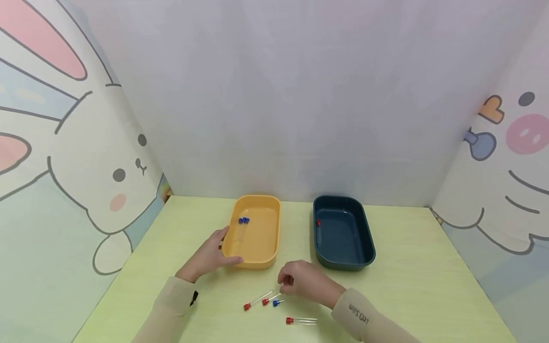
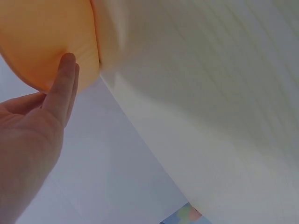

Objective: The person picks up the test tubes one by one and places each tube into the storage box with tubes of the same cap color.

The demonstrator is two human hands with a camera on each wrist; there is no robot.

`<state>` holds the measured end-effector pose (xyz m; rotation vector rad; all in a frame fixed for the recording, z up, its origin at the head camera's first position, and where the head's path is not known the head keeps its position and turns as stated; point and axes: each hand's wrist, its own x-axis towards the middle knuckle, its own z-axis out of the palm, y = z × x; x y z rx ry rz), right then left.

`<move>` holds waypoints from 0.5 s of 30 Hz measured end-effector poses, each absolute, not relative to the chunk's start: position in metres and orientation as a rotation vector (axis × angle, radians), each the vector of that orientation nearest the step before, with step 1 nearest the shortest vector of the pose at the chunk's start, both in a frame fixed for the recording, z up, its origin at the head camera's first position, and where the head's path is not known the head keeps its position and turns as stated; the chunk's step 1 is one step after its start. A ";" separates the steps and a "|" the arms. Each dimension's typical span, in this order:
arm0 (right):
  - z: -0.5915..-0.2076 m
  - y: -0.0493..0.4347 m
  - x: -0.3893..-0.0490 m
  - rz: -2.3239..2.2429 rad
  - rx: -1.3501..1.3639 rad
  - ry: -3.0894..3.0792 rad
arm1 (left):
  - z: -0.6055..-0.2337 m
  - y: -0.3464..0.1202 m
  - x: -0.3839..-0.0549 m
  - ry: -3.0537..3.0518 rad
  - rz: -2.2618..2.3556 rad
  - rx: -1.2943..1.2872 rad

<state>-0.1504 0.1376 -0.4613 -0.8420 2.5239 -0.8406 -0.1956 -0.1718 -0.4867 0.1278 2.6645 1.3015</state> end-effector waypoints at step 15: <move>-0.480 0.134 -0.143 -0.624 -0.955 2.606 | -0.485 -0.171 -0.195 2.663 1.312 0.141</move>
